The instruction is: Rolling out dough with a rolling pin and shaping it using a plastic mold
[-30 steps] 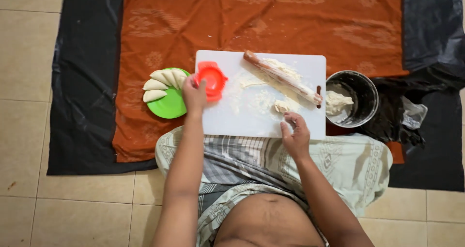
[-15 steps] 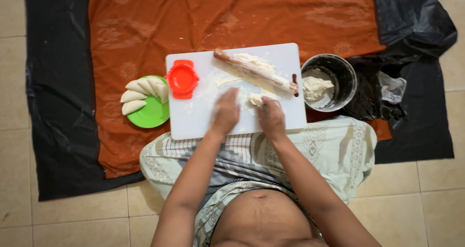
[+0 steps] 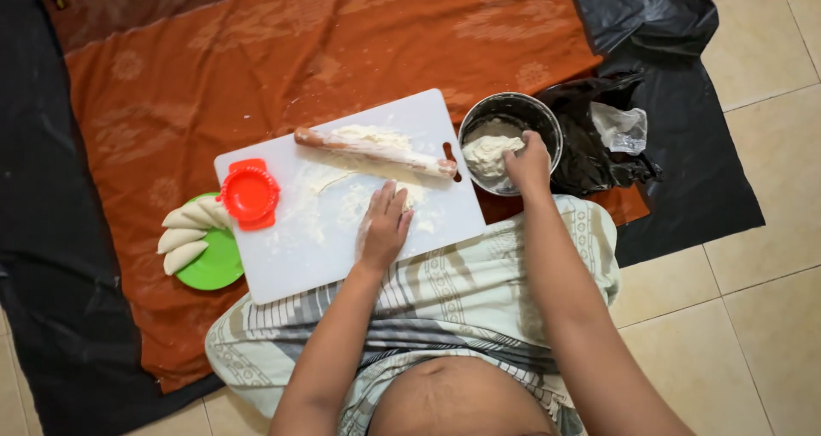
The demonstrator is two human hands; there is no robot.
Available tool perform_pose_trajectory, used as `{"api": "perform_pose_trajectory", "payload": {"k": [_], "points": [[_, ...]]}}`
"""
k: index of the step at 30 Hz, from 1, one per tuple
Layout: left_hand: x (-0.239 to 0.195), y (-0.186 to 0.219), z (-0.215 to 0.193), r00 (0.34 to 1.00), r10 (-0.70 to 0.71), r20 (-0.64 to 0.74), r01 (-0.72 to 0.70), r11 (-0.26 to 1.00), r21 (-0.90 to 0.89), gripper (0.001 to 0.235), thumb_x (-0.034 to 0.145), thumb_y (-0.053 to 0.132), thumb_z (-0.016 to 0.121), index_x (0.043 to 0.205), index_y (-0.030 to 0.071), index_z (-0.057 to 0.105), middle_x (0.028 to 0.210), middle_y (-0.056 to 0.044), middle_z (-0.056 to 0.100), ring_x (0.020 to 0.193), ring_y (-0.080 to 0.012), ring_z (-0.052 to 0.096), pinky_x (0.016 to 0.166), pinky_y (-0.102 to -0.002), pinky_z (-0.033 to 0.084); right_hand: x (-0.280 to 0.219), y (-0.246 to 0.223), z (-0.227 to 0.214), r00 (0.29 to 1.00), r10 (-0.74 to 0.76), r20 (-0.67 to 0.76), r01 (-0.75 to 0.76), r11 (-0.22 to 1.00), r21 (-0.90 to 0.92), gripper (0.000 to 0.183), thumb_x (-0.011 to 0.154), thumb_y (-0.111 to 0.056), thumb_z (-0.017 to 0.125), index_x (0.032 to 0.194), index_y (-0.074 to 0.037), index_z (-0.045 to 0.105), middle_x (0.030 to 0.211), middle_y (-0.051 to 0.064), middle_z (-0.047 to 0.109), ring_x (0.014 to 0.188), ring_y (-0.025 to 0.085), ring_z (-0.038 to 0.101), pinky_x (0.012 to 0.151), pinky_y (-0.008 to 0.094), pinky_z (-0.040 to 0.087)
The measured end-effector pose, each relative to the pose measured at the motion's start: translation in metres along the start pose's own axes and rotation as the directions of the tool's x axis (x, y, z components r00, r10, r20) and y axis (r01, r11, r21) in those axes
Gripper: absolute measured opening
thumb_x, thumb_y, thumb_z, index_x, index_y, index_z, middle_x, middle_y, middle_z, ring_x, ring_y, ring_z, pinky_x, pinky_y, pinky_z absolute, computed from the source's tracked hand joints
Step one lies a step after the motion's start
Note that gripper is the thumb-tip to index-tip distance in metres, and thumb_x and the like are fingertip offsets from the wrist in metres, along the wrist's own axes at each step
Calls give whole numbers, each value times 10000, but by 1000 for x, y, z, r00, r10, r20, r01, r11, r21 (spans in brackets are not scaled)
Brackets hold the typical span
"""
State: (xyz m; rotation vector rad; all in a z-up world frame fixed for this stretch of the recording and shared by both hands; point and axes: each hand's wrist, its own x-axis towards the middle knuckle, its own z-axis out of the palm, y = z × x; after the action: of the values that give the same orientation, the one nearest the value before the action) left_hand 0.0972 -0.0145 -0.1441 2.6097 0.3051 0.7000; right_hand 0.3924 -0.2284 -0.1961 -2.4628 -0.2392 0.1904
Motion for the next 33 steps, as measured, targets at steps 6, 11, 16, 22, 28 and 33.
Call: {"api": "perform_pose_trajectory", "payload": {"k": [6, 11, 16, 22, 28, 33], "points": [[-2, 2, 0, 994, -79, -81, 75, 995, -61, 407, 954, 340, 699, 1257, 69, 684, 1348, -177, 640, 1241, -323, 631, 1127, -401, 475, 0, -26, 1, 988, 43, 151, -41, 999, -18, 596, 815, -263, 893, 1289, 18, 666, 1079, 241, 698, 1053, 445, 698, 893, 585, 562], [-2, 0, 3, 989, -104, -100, 94, 991, -100, 392, 941, 319, 725, 1243, 71, 689, 1340, -167, 645, 1233, -333, 635, 1110, -418, 487, 14, 12, 31, 999, 27, 45, -27, 1000, 2, 388, 787, -165, 880, 1151, -127, 749, 983, 130, 725, 1016, 370, 717, 884, 508, 576], [-2, 0, 4, 990, -108, -95, 96, 988, -121, 379, 952, 296, 715, 1247, 59, 679, 1327, -185, 642, 1225, -358, 633, 1103, -439, 483, 26, 32, 26, 996, 76, 35, -81, 983, 167, 316, 802, -165, 821, 1108, -229, 776, 1000, 115, 760, 1029, 333, 718, 867, 438, 573], [-4, -3, 7, 990, -111, -92, 98, 986, -136, 376, 959, 293, 707, 1253, 62, 671, 1337, -187, 632, 1242, -365, 622, 1114, -448, 472, 5, 3, 8, 998, -55, -9, 56, 986, 159, 349, 858, -83, 770, 1194, -174, 749, 1079, 170, 733, 1087, 395, 684, 946, 507, 548], [-5, -4, 8, 990, -105, -92, 92, 987, -134, 375, 965, 287, 698, 1263, 62, 665, 1347, -189, 625, 1242, -365, 620, 1117, -448, 469, -10, -2, -5, 967, -246, -61, 253, 956, 146, 294, 868, -95, 780, 1141, -205, 764, 1057, 102, 708, 1067, 372, 679, 936, 485, 552], [-4, -3, 5, 991, -103, -80, 89, 982, -166, 371, 967, 280, 693, 1264, 60, 656, 1351, -197, 620, 1250, -377, 613, 1121, -462, 461, -19, -15, -18, 998, -62, -22, 62, 784, 617, 298, 917, -17, 756, 1210, -73, 748, 1127, 223, 699, 1066, 263, 667, 834, 403, 585]]}}
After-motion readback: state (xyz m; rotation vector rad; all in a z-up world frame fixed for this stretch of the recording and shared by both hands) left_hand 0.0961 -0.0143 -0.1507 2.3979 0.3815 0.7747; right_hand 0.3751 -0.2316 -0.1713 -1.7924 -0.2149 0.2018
